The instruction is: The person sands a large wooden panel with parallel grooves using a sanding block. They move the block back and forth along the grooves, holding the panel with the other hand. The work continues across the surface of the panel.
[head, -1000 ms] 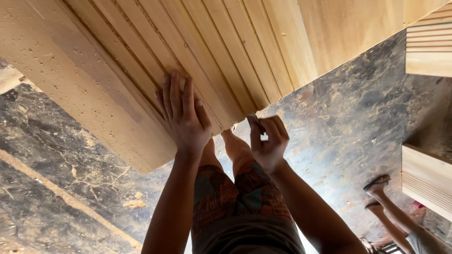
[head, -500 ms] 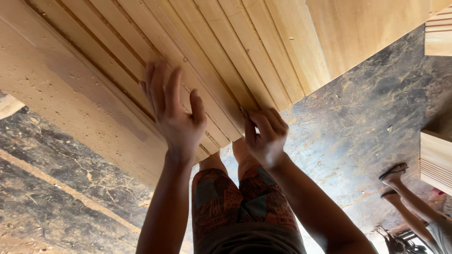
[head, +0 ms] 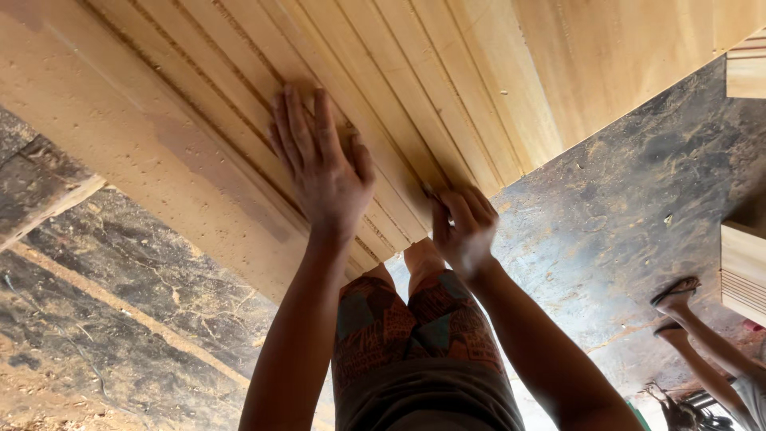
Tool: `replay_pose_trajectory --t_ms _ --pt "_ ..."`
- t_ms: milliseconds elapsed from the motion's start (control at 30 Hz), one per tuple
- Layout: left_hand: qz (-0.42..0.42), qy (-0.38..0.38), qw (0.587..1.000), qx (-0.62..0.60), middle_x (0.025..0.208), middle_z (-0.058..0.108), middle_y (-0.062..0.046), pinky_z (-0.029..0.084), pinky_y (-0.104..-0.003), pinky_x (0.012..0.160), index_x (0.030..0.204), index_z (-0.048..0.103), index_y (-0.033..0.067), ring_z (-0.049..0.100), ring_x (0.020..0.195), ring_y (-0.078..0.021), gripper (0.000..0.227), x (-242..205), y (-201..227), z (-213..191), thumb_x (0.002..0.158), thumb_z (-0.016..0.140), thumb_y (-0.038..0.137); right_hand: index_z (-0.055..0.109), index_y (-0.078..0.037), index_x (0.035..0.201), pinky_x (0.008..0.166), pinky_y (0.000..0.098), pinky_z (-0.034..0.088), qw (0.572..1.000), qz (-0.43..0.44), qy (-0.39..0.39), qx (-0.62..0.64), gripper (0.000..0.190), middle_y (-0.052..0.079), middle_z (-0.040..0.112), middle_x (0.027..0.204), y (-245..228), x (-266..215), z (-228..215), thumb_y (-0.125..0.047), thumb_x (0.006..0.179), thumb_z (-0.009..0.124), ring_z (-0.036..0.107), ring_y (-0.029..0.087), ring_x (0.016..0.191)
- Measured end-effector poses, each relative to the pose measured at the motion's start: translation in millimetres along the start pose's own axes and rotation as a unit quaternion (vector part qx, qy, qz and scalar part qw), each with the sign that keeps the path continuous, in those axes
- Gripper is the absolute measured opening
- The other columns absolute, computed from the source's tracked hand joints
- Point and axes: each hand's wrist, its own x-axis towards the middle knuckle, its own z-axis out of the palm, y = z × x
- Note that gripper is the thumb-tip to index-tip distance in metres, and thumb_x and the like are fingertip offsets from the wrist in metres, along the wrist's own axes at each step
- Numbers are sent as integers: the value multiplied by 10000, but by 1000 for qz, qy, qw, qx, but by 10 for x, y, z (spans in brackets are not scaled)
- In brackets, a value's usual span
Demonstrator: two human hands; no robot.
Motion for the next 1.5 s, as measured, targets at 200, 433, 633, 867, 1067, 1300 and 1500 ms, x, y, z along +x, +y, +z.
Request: replay_pose_trajectory --t_ms 200,433,633,867,1067,1300,1500 --pt "-13 -8 1000 -23 1674 305 -245 220 -593 1332 1598 416 55 271 1594 -417 561 15 -30 25 1105 521 301 614 -29 873 665 461 526 998 -38 50 8 138 161 628 816 -123 719 616 49 896 725 647 380 766" --pt "-5 5 1000 -22 1658 304 -257 203 -596 1316 1591 413 30 261 1581 -430 570 66 37 -37 1083 513 269 621 -23 889 673 431 550 999 -23 19 10 102 158 662 841 -220 400 82 48 892 694 664 352 773" --pt "-25 -8 999 -44 1658 313 -255 214 -595 1313 1577 440 42 269 1580 -424 555 30 28 -6 1078 536 268 637 -16 875 680 473 518 999 -41 33 7 94 169 649 808 -165 940 654 14 924 711 641 387 772" --pt "-31 -7 996 -89 1636 337 -260 203 -600 1293 1543 477 33 283 1560 -436 547 72 29 -82 1052 532 265 611 -23 870 686 444 548 998 -55 20 16 98 167 659 838 -259 767 313 6 928 685 663 363 773" --pt "-42 0 995 -90 1644 350 -250 213 -587 1309 1522 495 40 301 1564 -418 471 78 3 -17 1084 490 215 694 -31 942 543 363 543 994 -93 57 9 40 130 718 827 -123 1785 1348 -58 971 688 693 255 660" --pt "-46 9 993 -104 1641 372 -224 234 -570 1321 1534 513 42 319 1574 -393 461 76 20 -80 1099 502 194 692 -37 975 593 374 552 991 -121 59 -8 16 141 702 861 -527 2092 1115 -52 983 694 687 276 731" --pt "-37 -28 993 -105 1616 369 -259 236 -587 1286 1500 506 33 320 1545 -430 470 76 5 -111 1060 512 201 645 -37 886 642 446 528 993 -97 60 -12 94 152 655 813 -342 1957 1278 -35 958 706 652 357 762"
